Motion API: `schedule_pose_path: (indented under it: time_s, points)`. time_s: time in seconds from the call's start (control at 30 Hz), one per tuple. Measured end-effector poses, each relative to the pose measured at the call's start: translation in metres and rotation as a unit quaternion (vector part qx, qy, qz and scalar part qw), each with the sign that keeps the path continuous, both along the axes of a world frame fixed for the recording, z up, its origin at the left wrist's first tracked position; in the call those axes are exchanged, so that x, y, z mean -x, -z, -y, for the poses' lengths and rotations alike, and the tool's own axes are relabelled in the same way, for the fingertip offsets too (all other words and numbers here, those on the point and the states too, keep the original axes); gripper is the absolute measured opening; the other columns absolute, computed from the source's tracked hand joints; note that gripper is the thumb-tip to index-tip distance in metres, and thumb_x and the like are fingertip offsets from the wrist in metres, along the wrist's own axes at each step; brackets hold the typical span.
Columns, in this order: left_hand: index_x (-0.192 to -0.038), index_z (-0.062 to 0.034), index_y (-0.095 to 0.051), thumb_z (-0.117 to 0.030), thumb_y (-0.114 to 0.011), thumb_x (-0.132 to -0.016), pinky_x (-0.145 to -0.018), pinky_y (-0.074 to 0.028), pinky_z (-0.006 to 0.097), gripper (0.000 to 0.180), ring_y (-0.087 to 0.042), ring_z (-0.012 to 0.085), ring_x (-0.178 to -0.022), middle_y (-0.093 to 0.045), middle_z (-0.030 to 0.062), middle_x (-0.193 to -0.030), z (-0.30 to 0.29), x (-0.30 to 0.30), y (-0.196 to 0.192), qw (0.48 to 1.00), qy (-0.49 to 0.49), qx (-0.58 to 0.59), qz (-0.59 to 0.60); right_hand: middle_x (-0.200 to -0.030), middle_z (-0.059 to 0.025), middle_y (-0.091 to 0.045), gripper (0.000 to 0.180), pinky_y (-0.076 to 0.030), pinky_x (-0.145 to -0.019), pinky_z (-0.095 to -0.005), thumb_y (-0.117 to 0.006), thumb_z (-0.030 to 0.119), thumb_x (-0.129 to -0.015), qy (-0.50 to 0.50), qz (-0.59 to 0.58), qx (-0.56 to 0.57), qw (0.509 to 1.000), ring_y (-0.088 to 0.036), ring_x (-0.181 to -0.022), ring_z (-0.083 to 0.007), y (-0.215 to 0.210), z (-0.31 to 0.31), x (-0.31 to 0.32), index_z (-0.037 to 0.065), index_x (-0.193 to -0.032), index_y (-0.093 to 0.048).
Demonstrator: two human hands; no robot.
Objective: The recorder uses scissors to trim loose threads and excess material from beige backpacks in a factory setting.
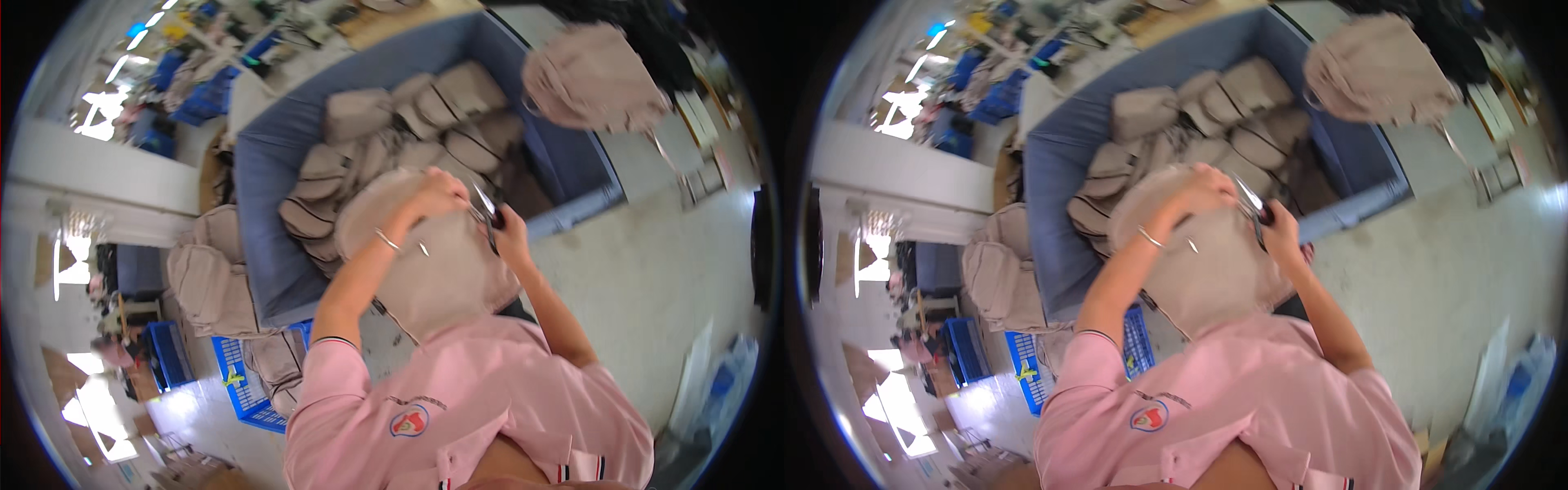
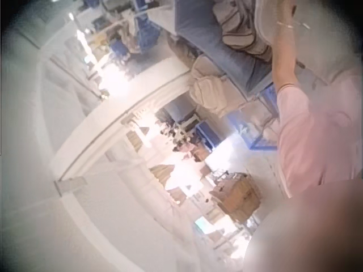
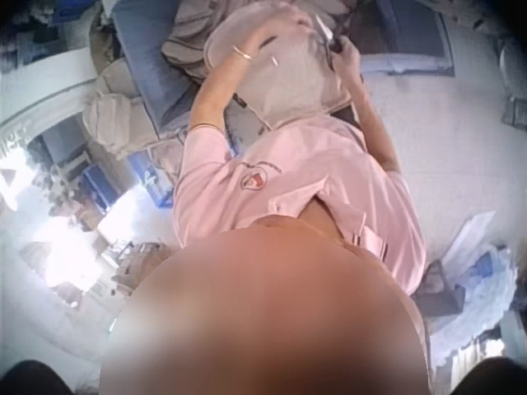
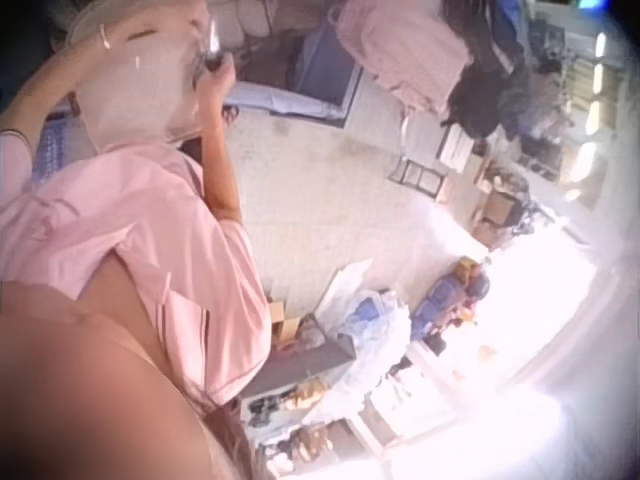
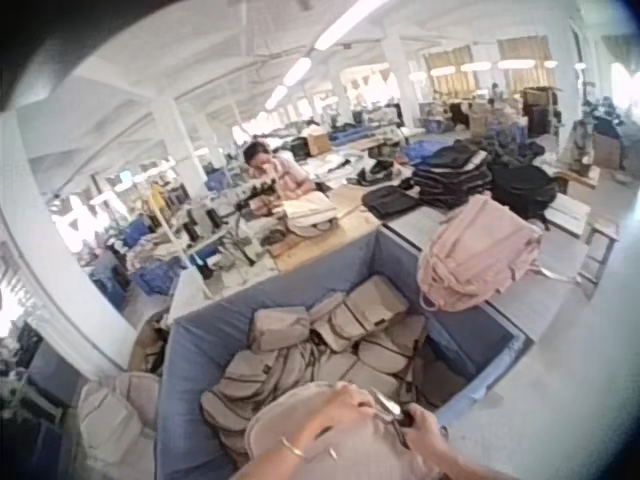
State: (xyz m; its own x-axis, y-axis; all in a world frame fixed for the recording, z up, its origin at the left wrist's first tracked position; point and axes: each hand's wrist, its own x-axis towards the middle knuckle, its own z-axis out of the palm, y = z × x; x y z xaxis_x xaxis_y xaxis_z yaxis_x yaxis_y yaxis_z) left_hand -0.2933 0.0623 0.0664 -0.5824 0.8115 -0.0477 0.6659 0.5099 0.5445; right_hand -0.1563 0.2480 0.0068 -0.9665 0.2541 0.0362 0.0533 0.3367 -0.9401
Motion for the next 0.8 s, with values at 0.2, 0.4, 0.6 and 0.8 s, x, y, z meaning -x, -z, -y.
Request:
schedule_pose_path:
  time_s: [0.2, 0.4, 0.6, 0.8]
  points:
    - [-0.079, -0.0206, -0.077, -0.035, -0.073, -0.075, -0.105, -0.030, 0.041, 0.016, -0.062, 0.0163, -0.094, -0.070, -0.0015, -0.078, -0.007, -0.033, -0.014, 1.000, 0.005, 0.016, -0.022, -0.074, -0.0095, -0.062, 0.028, -0.046, -0.061, -0.0303, -0.080, 0.007, -0.074, -0.050, -0.022, -0.041, 0.998, -0.058, -0.067, -0.0146, -0.022, -0.006, -0.007, 0.000, -0.090, -0.059]
    - [-0.081, -0.0161, -0.077, -0.031, -0.071, -0.077, -0.112, -0.023, 0.044, 0.017, -0.060, 0.0148, -0.094, -0.069, -0.0029, -0.080, -0.015, -0.036, -0.013, 0.996, 0.034, 0.007, 0.081, -0.081, -0.0010, -0.064, 0.023, -0.048, -0.065, -0.0234, -0.079, 0.000, -0.075, -0.095, 0.152, 0.388, 0.904, -0.060, -0.070, -0.0088, -0.019, -0.019, -0.013, 0.006, -0.086, -0.059]
    - [-0.083, -0.0143, -0.079, -0.033, -0.072, -0.072, -0.091, -0.043, 0.034, 0.023, -0.068, 0.0220, -0.088, -0.074, 0.0055, -0.085, -0.017, -0.024, 0.007, 0.996, 0.081, -0.025, 0.038, -0.076, 0.0030, -0.059, 0.023, -0.044, -0.060, -0.0244, -0.076, 0.002, -0.078, -0.093, 0.184, 0.439, 0.875, -0.057, -0.066, -0.0097, 0.001, -0.030, -0.011, 0.014, -0.081, -0.057]
    - [-0.081, -0.0127, -0.075, -0.030, -0.071, -0.077, -0.104, -0.033, 0.035, 0.018, -0.061, 0.0185, -0.090, -0.072, 0.0018, -0.087, -0.014, -0.017, -0.004, 0.997, 0.066, 0.010, 0.038, -0.073, -0.0039, -0.063, 0.028, -0.046, -0.057, -0.0314, -0.080, 0.020, -0.079, 0.007, 0.136, 0.274, 0.952, -0.059, -0.066, -0.0126, -0.008, -0.038, -0.039, 0.005, -0.081, -0.057]
